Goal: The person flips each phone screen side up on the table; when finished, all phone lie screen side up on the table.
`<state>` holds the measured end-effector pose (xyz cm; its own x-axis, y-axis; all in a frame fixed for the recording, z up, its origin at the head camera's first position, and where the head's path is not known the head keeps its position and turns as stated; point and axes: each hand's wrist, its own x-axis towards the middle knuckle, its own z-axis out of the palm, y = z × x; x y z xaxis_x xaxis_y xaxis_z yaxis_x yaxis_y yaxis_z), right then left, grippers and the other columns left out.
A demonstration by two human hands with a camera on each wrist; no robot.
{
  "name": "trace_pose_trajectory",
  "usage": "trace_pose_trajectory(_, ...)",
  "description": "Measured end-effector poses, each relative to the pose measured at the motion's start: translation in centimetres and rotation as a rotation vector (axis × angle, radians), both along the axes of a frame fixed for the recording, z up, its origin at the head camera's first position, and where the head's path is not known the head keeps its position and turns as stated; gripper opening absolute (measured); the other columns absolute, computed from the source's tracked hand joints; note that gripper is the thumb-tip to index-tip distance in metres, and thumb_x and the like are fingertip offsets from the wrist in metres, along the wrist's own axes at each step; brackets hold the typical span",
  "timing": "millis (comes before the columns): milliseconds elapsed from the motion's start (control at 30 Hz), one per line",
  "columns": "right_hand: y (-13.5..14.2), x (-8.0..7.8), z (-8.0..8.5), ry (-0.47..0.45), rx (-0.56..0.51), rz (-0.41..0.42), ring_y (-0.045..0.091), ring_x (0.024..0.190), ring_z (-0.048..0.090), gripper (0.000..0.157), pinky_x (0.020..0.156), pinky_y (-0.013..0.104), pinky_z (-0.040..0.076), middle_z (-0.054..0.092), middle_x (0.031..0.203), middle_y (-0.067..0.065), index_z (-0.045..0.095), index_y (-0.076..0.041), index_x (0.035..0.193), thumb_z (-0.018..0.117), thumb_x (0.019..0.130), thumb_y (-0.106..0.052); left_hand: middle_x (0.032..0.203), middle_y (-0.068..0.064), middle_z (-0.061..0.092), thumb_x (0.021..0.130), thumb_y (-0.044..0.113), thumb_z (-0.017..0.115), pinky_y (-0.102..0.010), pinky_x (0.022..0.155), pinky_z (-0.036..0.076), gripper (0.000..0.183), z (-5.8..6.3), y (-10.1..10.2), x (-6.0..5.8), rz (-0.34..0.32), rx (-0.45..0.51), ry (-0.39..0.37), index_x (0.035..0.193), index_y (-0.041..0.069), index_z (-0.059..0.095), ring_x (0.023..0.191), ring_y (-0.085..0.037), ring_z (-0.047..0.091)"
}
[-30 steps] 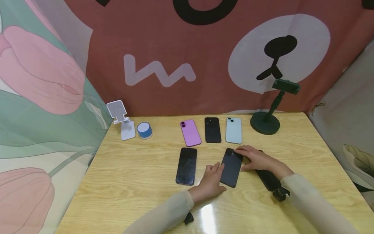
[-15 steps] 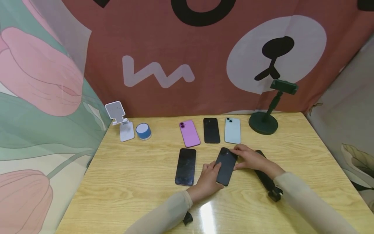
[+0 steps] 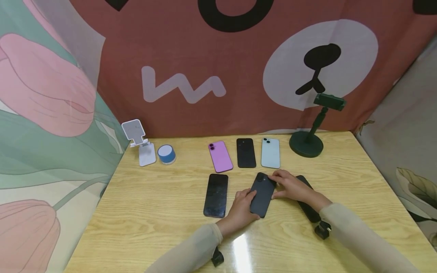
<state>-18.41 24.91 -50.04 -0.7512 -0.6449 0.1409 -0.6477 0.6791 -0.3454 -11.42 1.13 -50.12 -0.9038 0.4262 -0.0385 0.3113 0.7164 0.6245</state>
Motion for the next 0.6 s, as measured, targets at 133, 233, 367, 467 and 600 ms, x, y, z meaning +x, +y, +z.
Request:
trace_pose_trajectory(133,-0.17,0.09,-0.13,0.011,-0.031,-0.001,0.021,0.096,0.051,0.073,0.077,0.038,0.046,0.052,0.112,0.012,0.057,0.004,0.127,0.080,0.072,-0.036,0.139,-0.016,0.043,0.068,0.021,0.085,-0.033,0.098,0.039,0.082,-0.11,-0.18,0.15,0.006,0.033,0.024,0.138,0.004,0.047,0.123,-0.027,0.040)
trace_pose_trajectory(233,-0.26,0.13,-0.30,0.025,-0.068,0.010,0.018,0.094,0.051,0.073,0.075,0.036,0.046,0.051,0.111,0.010,0.056,0.005,0.127,0.081,0.071,-0.035,0.138,-0.017,0.044,0.066,0.018,0.086,-0.034,0.098,0.039,0.083,-0.30,-0.30,0.23,0.014,0.064,0.043,0.138,0.003,0.047,0.122,-0.029,0.040)
trace_pose_trajectory(367,-0.36,0.21,-0.51,0.013,-0.121,0.016,0.020,0.097,0.052,0.075,0.077,0.037,0.047,0.050,0.115,0.013,0.054,0.008,0.128,0.081,0.071,-0.033,0.137,-0.017,0.044,0.063,0.013,0.086,-0.033,0.097,0.040,0.086,-0.47,-0.40,0.28,0.029,0.097,0.049,0.139,0.002,0.046,0.122,-0.029,0.041)
trace_pose_trajectory(467,-0.38,0.25,-0.68,0.002,-0.148,0.017,0.021,0.099,0.053,0.075,0.078,0.038,0.047,0.049,0.117,0.014,0.052,0.009,0.129,0.081,0.072,-0.031,0.137,-0.017,0.044,0.063,0.010,0.085,-0.031,0.095,0.041,0.086,-0.46,-0.51,0.31,0.027,0.102,0.068,0.139,0.000,0.045,0.119,-0.029,0.042)
trace_pose_trajectory(600,-0.36,0.24,-0.85,0.023,-0.167,0.028,0.020,0.097,0.053,0.075,0.076,0.035,0.047,0.048,0.115,0.013,0.052,0.010,0.129,0.081,0.071,-0.029,0.137,-0.016,0.044,0.066,0.009,0.084,-0.030,0.093,0.041,0.083,-0.40,-0.66,0.23,0.021,0.107,0.078,0.138,-0.002,0.045,0.115,-0.029,0.043)
